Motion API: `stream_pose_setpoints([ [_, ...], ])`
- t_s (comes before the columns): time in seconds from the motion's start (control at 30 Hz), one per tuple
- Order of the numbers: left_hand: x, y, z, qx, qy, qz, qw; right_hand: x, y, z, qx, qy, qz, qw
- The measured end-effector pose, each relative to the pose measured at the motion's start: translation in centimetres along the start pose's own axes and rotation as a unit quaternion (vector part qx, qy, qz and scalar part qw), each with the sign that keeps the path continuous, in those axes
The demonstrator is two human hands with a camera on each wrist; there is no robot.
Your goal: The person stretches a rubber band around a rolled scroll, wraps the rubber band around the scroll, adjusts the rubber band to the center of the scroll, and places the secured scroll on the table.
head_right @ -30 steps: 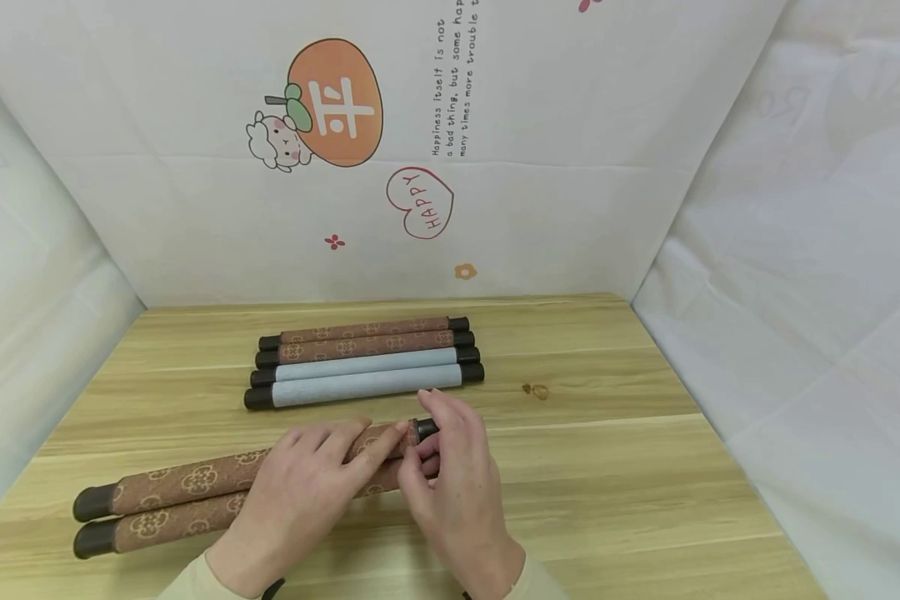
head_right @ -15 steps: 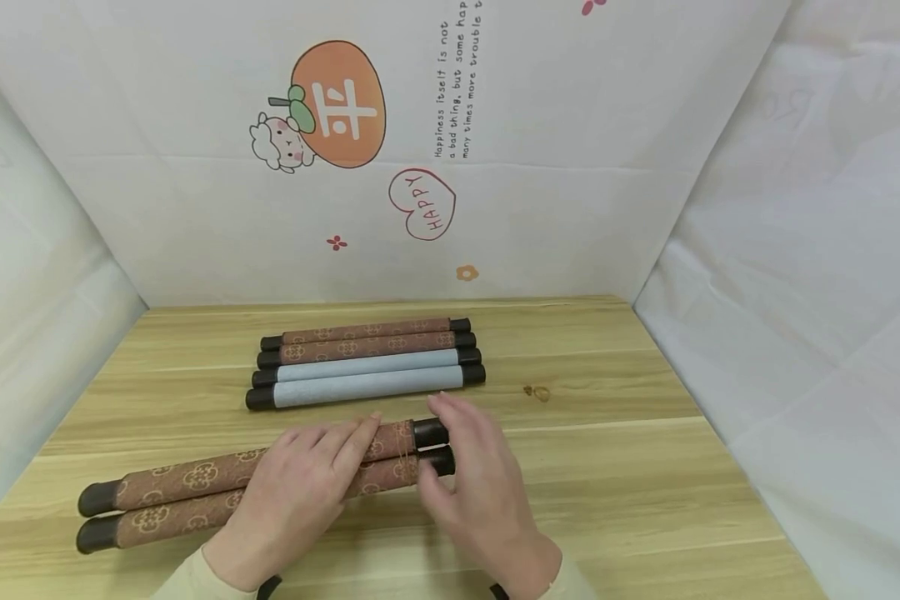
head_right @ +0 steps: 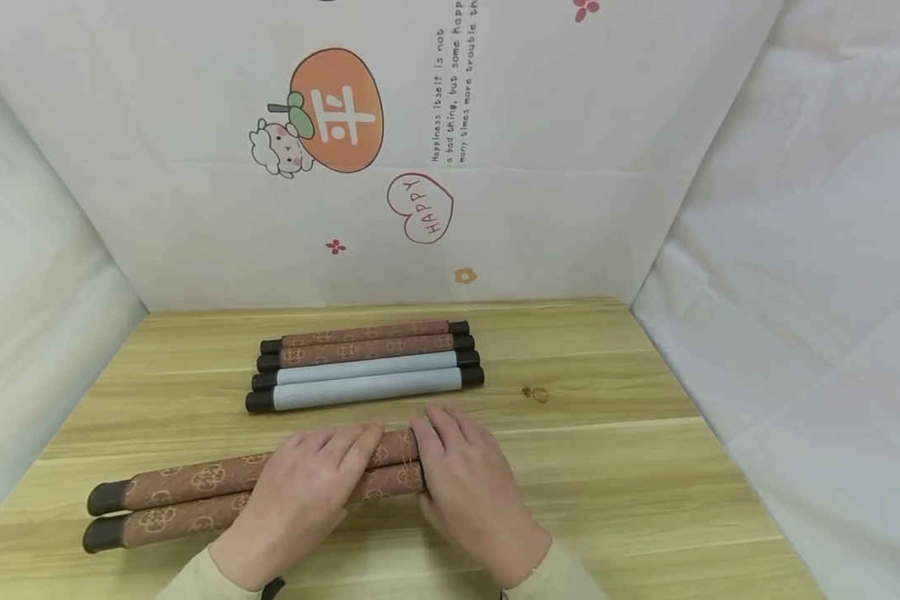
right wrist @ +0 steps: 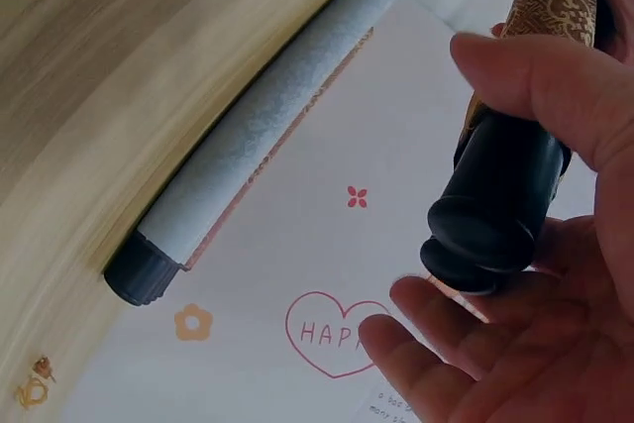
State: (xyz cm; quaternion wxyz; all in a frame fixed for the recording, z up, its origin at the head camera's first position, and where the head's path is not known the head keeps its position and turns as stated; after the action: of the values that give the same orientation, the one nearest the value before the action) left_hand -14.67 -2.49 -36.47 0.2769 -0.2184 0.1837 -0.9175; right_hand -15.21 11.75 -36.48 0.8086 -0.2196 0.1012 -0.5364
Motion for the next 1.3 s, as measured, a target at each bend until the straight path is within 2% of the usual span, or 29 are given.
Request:
stream_pose_setpoints([
  [0.2,-0.2,-0.2,-0.2,0.003,0.000,-0.004,1.0000,0.2,-0.4,-0.9,0.020,0.037,-0.015,0.9990],
  [0.4,-0.5,-0.4,-0.4,-0.004,0.006,-0.009,0.9999,0.8,-0.6,-1.2,-0.010,0.047,-0.013,0.9987],
  [0.63,-0.7,-0.5,-0.6,0.010,0.010,-0.011,0.9998,1.3,-0.5,-1.5,-0.036,0.049,-0.009,0.9981],
  [0.87,-0.8,-0.5,-0.6,0.014,0.006,-0.009,0.9998,1.7,-0.5,-1.4,-0.044,0.034,0.005,0.9984],
  [1.1,-1.0,-0.7,-0.9,0.027,0.010,-0.009,0.9995,2.2,-0.4,-1.9,-0.033,0.051,0.020,0.9979],
  [1.3,-1.2,-0.8,-1.2,0.037,0.023,-0.010,0.9990,2.5,-0.3,-2.2,-0.040,0.062,0.029,0.9969],
])
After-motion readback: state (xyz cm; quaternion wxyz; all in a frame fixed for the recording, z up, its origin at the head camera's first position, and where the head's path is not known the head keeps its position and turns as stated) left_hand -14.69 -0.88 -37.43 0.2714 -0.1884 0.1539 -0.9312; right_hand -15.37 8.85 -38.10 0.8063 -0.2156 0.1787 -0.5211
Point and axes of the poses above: each hand's wrist, its own y-axis away from the middle knuckle, its own z-axis out of the back of the hand, x = y × z, the point moved 8 cm from there along -y, towards the middle knuckle, and after that the axes turned 15 degrees about -z, right-handed, at the moved point
